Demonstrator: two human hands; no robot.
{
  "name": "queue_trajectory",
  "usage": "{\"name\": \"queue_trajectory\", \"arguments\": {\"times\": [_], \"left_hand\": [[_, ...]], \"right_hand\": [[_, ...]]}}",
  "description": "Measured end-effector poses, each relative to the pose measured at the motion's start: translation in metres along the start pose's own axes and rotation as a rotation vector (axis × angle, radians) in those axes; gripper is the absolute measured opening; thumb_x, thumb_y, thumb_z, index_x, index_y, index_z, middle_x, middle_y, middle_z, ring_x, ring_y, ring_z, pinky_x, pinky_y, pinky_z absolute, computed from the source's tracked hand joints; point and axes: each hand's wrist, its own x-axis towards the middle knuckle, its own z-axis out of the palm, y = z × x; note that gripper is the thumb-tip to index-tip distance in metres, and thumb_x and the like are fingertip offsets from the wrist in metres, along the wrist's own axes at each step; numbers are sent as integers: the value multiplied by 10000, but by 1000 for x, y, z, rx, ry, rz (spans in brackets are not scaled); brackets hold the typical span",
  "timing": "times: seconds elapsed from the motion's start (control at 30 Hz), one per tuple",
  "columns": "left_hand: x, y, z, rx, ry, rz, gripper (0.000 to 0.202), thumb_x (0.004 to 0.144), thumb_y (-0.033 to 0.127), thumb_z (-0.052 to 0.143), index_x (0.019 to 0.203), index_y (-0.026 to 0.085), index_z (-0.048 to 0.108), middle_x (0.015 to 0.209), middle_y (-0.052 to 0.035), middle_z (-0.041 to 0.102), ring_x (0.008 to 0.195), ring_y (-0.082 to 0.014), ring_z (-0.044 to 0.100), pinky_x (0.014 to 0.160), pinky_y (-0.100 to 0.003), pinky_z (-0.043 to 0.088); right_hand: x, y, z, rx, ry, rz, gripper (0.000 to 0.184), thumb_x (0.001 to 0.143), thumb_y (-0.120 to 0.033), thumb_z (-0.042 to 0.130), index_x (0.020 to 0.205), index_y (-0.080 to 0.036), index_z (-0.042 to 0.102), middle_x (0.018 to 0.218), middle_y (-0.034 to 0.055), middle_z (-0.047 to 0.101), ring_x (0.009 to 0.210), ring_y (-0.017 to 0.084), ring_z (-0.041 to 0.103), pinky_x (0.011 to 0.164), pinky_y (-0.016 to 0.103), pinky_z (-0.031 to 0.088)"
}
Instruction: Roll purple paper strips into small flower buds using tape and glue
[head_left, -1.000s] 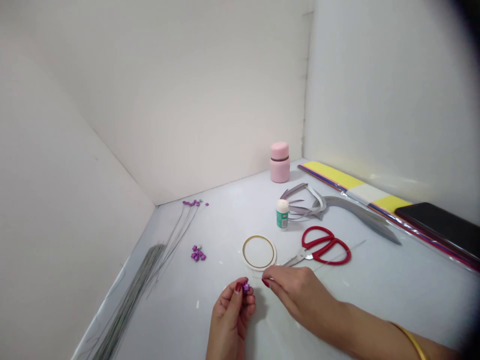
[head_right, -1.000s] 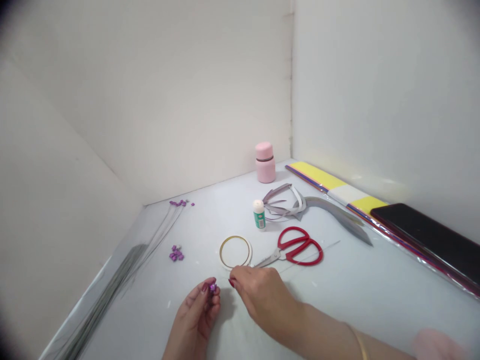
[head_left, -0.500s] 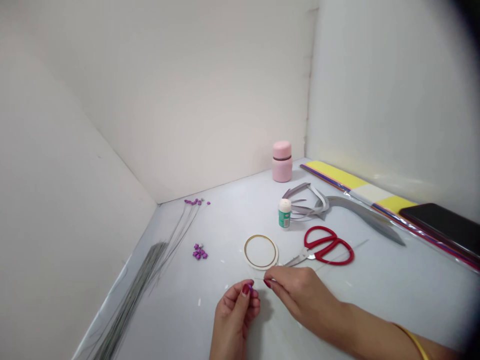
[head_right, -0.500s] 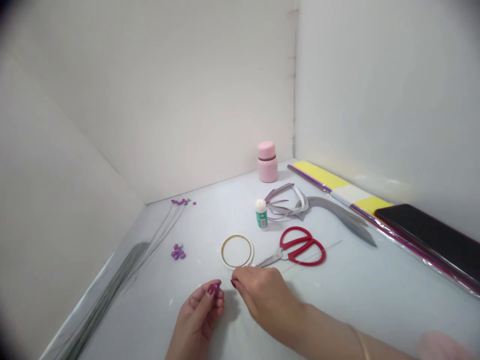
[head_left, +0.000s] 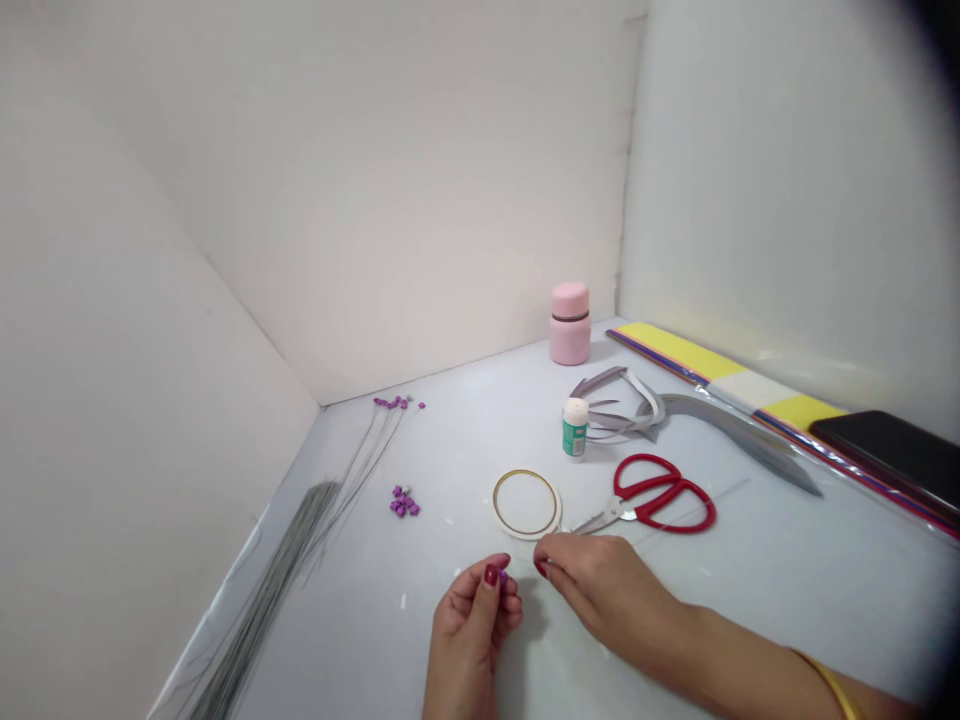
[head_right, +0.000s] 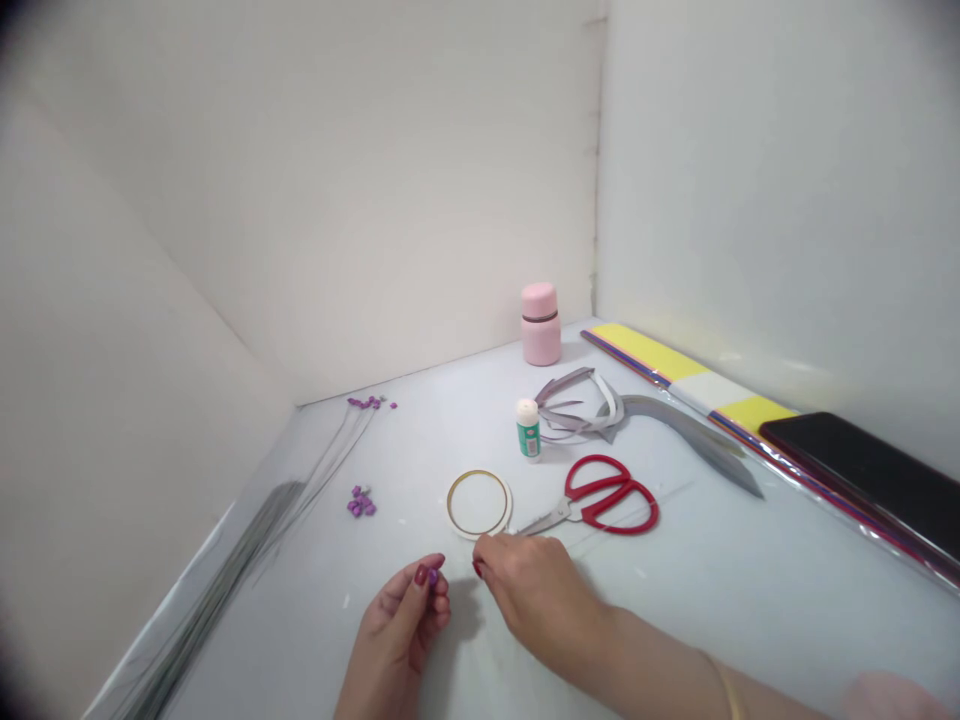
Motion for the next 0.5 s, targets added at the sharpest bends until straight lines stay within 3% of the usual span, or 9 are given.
{"name": "queue_trajectory", "arguments": {"times": [0.3, 0.5], "left_hand": [[2, -4, -6, 0, -82, 26, 280, 616, 297, 731, 823, 109, 713, 578, -20, 610, 483, -63, 528, 478, -160, 460], [1, -4, -6, -3, -93, 32, 327, 588, 285, 752, 872, 128, 714, 647, -40, 635, 529, -78, 540, 519, -193, 492]], "right_hand": [[0, 1, 2, 18, -10, -4, 210, 844, -109, 362, 722, -174, 520, 684, 13, 596, 613, 139, 555, 555, 223, 350], [-2, 3, 1, 109, 58, -17, 188, 868, -147, 345, 801, -184, 517, 717, 6, 585, 639, 132, 544, 581, 229, 356]]}}
